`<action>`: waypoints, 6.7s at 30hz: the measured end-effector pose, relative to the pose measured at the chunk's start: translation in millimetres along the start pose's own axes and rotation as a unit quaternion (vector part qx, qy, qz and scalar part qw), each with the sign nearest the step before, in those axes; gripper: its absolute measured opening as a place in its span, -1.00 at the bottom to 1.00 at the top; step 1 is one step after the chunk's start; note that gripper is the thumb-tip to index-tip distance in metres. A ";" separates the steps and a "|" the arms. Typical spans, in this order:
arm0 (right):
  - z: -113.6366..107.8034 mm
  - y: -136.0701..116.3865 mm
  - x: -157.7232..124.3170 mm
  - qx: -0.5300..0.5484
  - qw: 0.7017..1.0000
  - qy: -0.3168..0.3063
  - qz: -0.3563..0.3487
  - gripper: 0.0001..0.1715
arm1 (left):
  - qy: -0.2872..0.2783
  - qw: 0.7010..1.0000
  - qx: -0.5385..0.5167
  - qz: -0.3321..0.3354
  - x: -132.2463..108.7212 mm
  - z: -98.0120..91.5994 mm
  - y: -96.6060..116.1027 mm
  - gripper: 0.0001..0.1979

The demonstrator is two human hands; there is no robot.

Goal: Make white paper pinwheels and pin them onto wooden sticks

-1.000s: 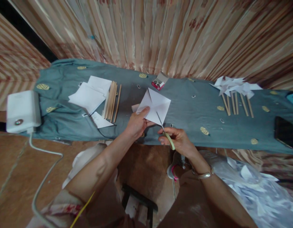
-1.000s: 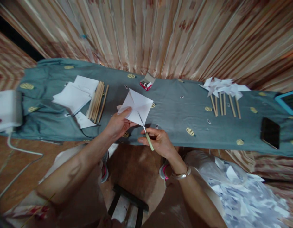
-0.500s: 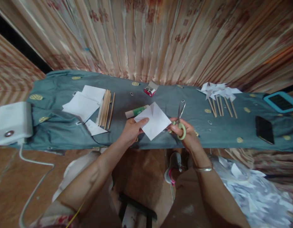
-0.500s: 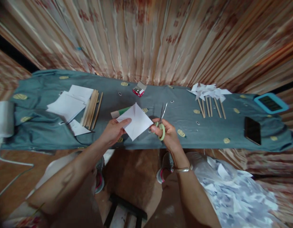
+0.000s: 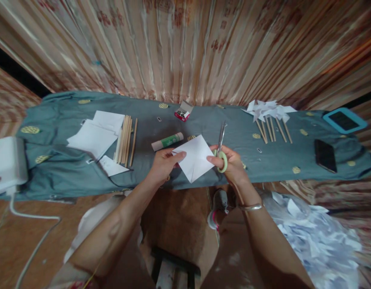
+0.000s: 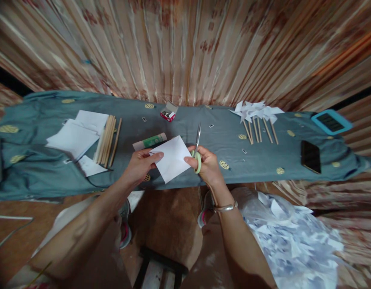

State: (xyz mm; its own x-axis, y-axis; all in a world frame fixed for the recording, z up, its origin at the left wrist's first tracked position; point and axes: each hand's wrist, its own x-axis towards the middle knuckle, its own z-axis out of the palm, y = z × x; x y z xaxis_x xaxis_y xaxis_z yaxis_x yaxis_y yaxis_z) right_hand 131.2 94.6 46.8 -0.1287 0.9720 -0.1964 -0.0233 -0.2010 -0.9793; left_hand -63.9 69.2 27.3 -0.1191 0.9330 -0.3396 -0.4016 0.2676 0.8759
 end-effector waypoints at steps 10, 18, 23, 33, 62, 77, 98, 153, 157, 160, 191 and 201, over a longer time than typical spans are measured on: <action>0.1 1.0 4.0 0.021 0.992 0.109 -0.061 -0.59 | -0.004 0.993 -0.114 0.011 -1.2 -4.1 14.2 -0.53; 33.3 19.3 6.1 0.058 0.992 0.109 -0.040 -0.55 | -0.084 0.995 -0.010 0.044 -17.2 26.5 -29.3 -0.57; 46.5 22.6 1.9 0.049 0.997 0.060 -0.023 -0.55 | 0.023 0.997 -0.009 0.075 -5.4 18.1 -24.0 -0.65; 47.7 17.3 -10.5 0.044 0.999 -0.004 -0.001 -0.58 | 0.043 0.994 -0.073 0.067 2.0 13.4 -5.3 -0.69; 49.1 26.9 -37.0 -0.037 0.976 -0.207 0.048 -0.48 | 0.075 0.984 0.045 0.152 5.1 2.0 2.4 -0.81; 47.5 27.3 -36.3 -0.039 0.976 -0.205 0.055 -0.47 | 0.066 0.986 0.036 0.147 6.4 2.4 2.1 -0.85; 46.6 28.0 -36.4 -0.035 0.976 -0.208 0.049 -0.50 | 0.074 0.984 0.050 0.153 7.0 1.3 2.0 -0.86; 54.0 20.0 -33.2 -0.021 0.983 -0.162 0.087 -0.50 | 0.061 0.987 0.048 0.144 4.2 0.4 3.4 -0.82; 55.5 17.8 -33.3 -0.021 0.984 -0.157 0.087 -0.50 | 0.062 0.989 0.036 0.131 2.9 1.2 3.8 -0.80; 56.3 18.8 -33.2 -0.020 0.984 -0.153 0.086 -0.50 | 0.060 0.989 0.035 0.133 2.2 1.4 4.2 -0.81; -30.5 1.8 -21.5 -0.640 0.762 0.072 -0.074 -0.49 | 0.038 0.998 0.017 0.050 7.5 -7.9 -2.5 -0.73; -24.2 -1.3 -2.1 -0.756 0.646 0.102 -0.036 -0.54 | 0.027 0.945 0.274 0.174 12.8 -33.2 -8.9 -0.41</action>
State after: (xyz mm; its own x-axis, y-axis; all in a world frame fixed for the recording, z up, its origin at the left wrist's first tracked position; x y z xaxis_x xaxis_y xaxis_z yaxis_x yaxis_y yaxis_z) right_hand 155.5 95.7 47.3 -0.0443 0.9990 -0.0001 0.9923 0.0440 0.1160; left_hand -92.0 70.8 3.8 -0.2098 0.9777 -0.0024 0.1997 0.0453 0.9788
